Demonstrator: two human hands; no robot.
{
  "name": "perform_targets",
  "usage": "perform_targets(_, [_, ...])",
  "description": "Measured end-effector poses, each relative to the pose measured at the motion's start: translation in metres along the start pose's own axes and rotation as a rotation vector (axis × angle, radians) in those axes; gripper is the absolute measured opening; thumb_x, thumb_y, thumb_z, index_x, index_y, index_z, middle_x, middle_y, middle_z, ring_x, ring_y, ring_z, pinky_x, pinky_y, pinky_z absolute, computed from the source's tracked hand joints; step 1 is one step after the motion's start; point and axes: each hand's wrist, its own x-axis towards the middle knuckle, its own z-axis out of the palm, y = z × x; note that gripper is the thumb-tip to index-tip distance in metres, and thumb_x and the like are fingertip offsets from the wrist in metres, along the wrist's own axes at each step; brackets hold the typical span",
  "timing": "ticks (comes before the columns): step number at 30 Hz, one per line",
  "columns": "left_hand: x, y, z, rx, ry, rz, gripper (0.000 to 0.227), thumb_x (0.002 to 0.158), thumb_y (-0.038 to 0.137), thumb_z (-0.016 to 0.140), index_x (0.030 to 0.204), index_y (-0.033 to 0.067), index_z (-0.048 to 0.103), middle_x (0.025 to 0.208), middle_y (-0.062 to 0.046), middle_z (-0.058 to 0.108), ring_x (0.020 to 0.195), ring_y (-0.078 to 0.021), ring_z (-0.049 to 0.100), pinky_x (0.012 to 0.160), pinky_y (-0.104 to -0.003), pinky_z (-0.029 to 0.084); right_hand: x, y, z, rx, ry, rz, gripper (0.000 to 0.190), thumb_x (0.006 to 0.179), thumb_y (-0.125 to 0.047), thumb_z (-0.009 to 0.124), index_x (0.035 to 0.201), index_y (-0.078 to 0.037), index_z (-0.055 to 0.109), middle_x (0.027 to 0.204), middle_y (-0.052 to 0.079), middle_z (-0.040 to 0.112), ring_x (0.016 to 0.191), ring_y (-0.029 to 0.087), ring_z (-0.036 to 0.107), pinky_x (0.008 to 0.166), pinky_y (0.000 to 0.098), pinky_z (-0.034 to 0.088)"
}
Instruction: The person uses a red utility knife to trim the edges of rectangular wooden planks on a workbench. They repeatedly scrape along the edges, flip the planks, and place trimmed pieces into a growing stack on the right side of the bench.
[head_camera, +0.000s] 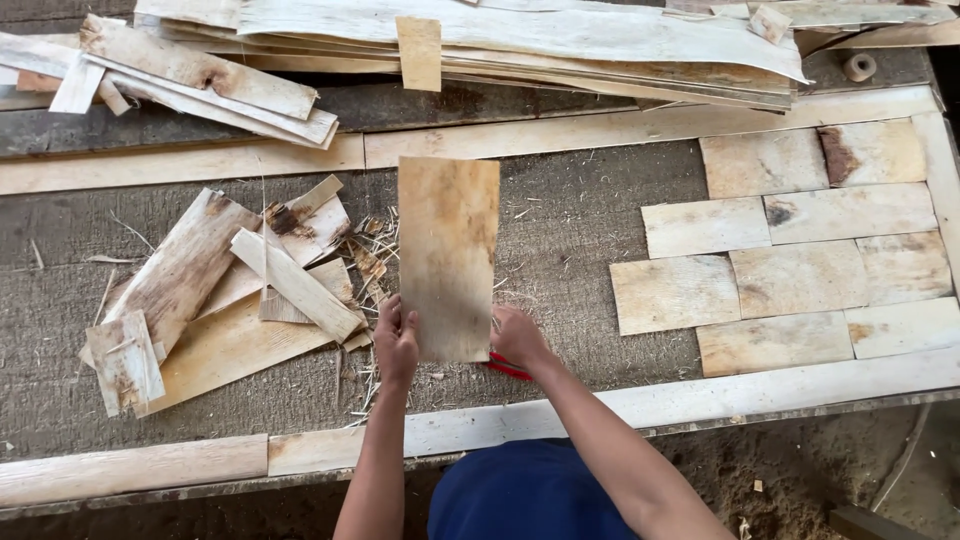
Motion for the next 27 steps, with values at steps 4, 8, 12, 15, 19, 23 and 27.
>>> perform_targets(4, [-0.002,0.0,-0.001,0.021,-0.054,0.024,0.043,0.101,0.002,0.058,0.143,-0.0033,0.048,0.12,-0.033,0.066,0.114,-0.045,0.064,0.095,-0.06,0.05,-0.005,0.021,-0.017,0.378,-0.018,0.208,0.025,0.095,-0.033,0.057,0.077,-0.022,0.069,0.069,-0.003,0.068,0.075,0.019,0.068,0.073,0.0378,0.056])
perform_targets(8, [0.002,-0.014,-0.007,0.104,-0.188,-0.057,0.042,0.1,0.0,0.058,0.142,-0.0028,0.054,0.126,-0.031,0.066,0.119,-0.0443,0.063,0.1,-0.056,0.05,-0.011,0.048,-0.068,1.286,0.163,0.301,0.043,0.104,-0.044,0.049,0.108,-0.01,0.073,0.104,0.015,0.077,0.094,0.032,0.075,0.086,0.0457,0.059])
perform_targets(12, [-0.003,0.0,-0.009,0.224,-0.349,-0.031,0.04,0.097,0.001,0.065,0.137,-0.0026,0.062,0.127,-0.029,0.068,0.122,-0.0428,0.063,0.103,-0.054,0.049,-0.032,0.085,-0.133,1.506,0.324,0.194,0.05,0.104,-0.055,0.05,0.115,-0.008,0.065,0.105,0.012,0.076,0.092,0.032,0.075,0.084,0.0441,0.062])
perform_targets(15, [-0.001,0.0,0.004,0.419,-0.464,0.064,0.04,0.092,-0.002,0.066,0.131,0.0028,0.069,0.124,-0.024,0.072,0.121,-0.0408,0.064,0.102,-0.05,0.051,-0.059,0.096,-0.173,1.296,0.258,0.129,0.044,0.103,-0.042,0.056,0.124,-0.005,0.068,0.105,0.009,0.075,0.093,0.028,0.075,0.084,0.0397,0.061])
perform_targets(19, [-0.018,0.037,0.044,0.572,-0.513,0.132,0.035,0.083,-0.003,0.07,0.114,0.0107,0.079,0.102,-0.014,0.08,0.104,-0.036,0.073,0.091,-0.047,0.056,-0.092,0.108,-0.199,0.949,0.173,0.106,0.035,0.096,-0.017,0.069,0.126,0.002,0.068,0.092,0.012,0.074,0.077,0.019,0.068,0.071,0.0277,0.058])
perform_targets(23, [-0.018,0.032,0.074,0.692,-0.355,0.28,0.031,0.083,0.006,0.074,0.113,0.0115,0.077,0.104,-0.014,0.077,0.101,-0.0359,0.072,0.089,-0.048,0.055,-0.103,0.148,-0.195,0.847,0.25,0.122,0.025,0.097,-0.024,0.073,0.113,-0.004,0.076,0.089,0.014,0.077,0.078,0.019,0.068,0.073,0.0365,0.06])
perform_targets(27, [-0.025,0.036,0.121,0.826,0.006,0.61,0.052,0.086,0.014,0.075,0.137,0.0178,0.065,0.14,-0.009,0.059,0.126,-0.0311,0.054,0.104,-0.047,0.046,-0.108,0.182,-0.196,0.887,0.377,0.116,0.022,0.099,-0.027,0.072,0.11,-0.009,0.075,0.084,0.009,0.076,0.076,0.013,0.068,0.07,0.0329,0.061])
